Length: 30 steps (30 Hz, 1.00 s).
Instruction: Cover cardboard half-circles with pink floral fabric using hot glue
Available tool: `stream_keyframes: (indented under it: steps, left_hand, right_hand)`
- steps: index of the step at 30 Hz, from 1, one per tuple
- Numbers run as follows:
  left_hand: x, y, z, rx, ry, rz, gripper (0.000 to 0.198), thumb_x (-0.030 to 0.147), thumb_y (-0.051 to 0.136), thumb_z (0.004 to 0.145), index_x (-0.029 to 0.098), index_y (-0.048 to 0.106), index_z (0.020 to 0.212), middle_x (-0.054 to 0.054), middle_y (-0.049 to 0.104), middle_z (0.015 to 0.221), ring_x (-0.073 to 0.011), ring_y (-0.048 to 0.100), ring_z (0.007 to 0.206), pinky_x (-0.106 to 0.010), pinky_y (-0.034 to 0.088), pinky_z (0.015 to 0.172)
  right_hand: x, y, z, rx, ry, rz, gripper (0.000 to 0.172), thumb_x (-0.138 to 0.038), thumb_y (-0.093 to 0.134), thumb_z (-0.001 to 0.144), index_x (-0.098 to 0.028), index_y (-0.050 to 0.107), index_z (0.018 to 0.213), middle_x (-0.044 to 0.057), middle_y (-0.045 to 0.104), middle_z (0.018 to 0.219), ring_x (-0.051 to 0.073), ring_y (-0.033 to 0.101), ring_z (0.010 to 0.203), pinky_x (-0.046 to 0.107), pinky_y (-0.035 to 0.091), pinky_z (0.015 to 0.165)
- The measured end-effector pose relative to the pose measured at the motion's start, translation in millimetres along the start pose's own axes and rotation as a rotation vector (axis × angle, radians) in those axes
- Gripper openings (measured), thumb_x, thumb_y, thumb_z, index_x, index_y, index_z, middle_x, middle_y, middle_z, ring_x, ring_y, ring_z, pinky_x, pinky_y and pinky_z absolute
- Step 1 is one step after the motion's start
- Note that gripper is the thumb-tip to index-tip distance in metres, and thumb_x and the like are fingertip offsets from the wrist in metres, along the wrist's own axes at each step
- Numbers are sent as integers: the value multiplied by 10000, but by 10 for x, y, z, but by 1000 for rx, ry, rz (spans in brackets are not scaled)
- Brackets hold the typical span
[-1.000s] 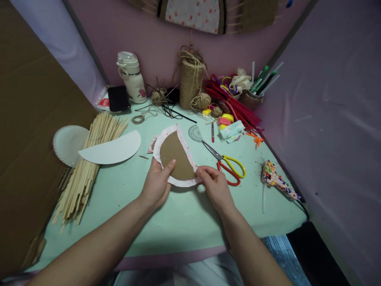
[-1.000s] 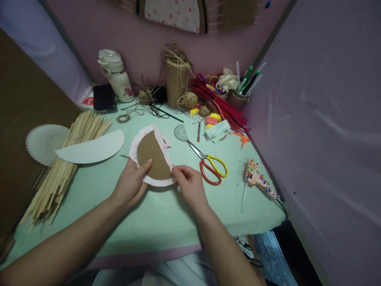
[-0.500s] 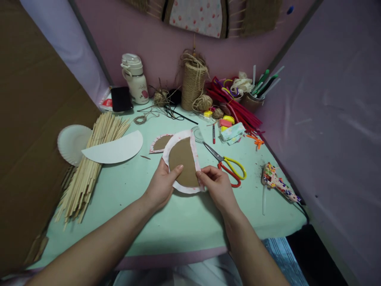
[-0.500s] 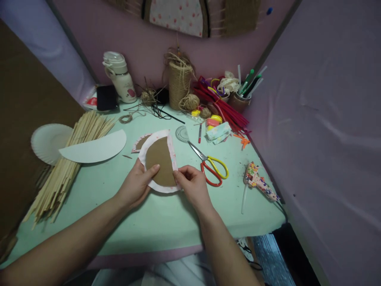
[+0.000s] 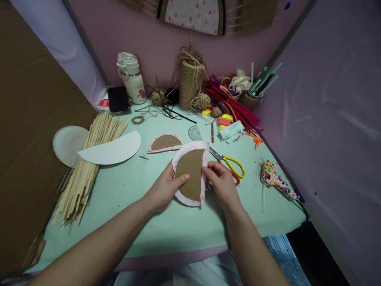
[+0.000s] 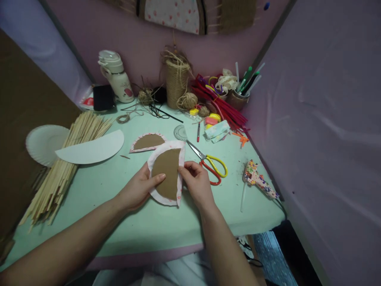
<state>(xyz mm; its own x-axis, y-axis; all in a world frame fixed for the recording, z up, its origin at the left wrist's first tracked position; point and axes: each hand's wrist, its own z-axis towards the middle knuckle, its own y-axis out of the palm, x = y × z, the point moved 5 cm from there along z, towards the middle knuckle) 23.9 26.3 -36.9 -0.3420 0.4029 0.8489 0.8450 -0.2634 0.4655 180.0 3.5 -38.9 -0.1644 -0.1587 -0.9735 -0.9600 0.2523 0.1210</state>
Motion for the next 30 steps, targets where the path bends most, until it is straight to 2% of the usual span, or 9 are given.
stream_keyframes:
  steps: [4, 8, 16, 19, 23, 25, 26, 28, 30]
  left_hand:
    - [-18, -2, -7, -29, -42, 33, 586, 230, 751, 743, 195, 507, 1274, -110, 653, 1232, -275, 625, 1085, -404, 487, 923]
    - [-47, 12, -9, -107, -75, 80, 554, 240, 749, 746, 194, 541, 1258, -113, 658, 1230, -296, 598, 1132, -388, 480, 913]
    - [-51, 43, -12, -199, -140, 178, 549, 259, 735, 757, 189, 535, 1264, -113, 632, 1282, -297, 562, 1185, -370, 459, 929]
    - [8, 25, -12, -226, -162, 189, 557, 276, 741, 757, 181, 534, 1265, -114, 633, 1279, -287, 578, 1163, -355, 463, 922]
    - [83, -24, -10, -276, -213, 260, 577, 308, 763, 746, 199, 557, 1274, -99, 670, 1216, -267, 628, 1073, -328, 495, 853]
    - [144, -83, 22, -234, -209, 273, 553, 336, 779, 731, 191, 589, 1230, -95, 699, 1144, -243, 665, 962, -310, 515, 789]
    - [190, -125, 49, -183, -189, 246, 526, 370, 771, 738, 185, 602, 1201, -95, 712, 1100, -226, 678, 897, -303, 523, 754]
    - [286, -213, 108, -64, -132, 120, 477, 465, 706, 782, 176, 613, 1151, -102, 727, 1028, -206, 691, 810, -304, 536, 713]
    - [329, -261, 151, 1, -111, -30, 465, 522, 637, 819, 171, 617, 1124, -123, 729, 1022, -225, 703, 852, -335, 548, 751]
  right_hand:
    - [-18, -24, 8, 16, 3, 22, 219, -364, 761, 695, -181, 639, 694, -58, 546, 591, 77, 407, 510, 215, 310, 489]
    - [-38, -78, 22, 63, -37, 40, 228, -396, 740, 727, -182, 673, 766, -56, 559, 620, 78, 396, 517, 218, 309, 498]
    - [-8, -175, 53, 105, -8, 92, 302, -420, 734, 741, -177, 587, 639, -78, 435, 526, 68, 341, 485, 207, 244, 460]
    - [11, -170, 55, 71, 1, 119, 296, -405, 734, 748, -177, 581, 638, -81, 429, 517, 64, 343, 478, 202, 245, 451]
    - [52, -102, 35, -66, 82, 84, 251, -396, 760, 727, -170, 666, 785, -58, 553, 579, 71, 429, 497, 195, 308, 455]
    - [43, -100, 39, -74, 88, 82, 272, -374, 803, 682, -157, 678, 789, -46, 589, 595, 68, 452, 500, 188, 334, 448]
    - [27, -125, 50, -29, 76, 122, 281, -365, 822, 657, -156, 678, 780, -44, 600, 603, 65, 460, 501, 182, 345, 439]
    - [-13, -209, 75, 130, 34, 272, 321, -364, 847, 619, -171, 681, 815, -43, 632, 654, 63, 493, 515, 165, 378, 421]
    - [-31, -268, 87, 261, 19, 416, 402, -366, 867, 582, -199, 679, 896, -38, 678, 757, 71, 554, 564, 153, 435, 428]
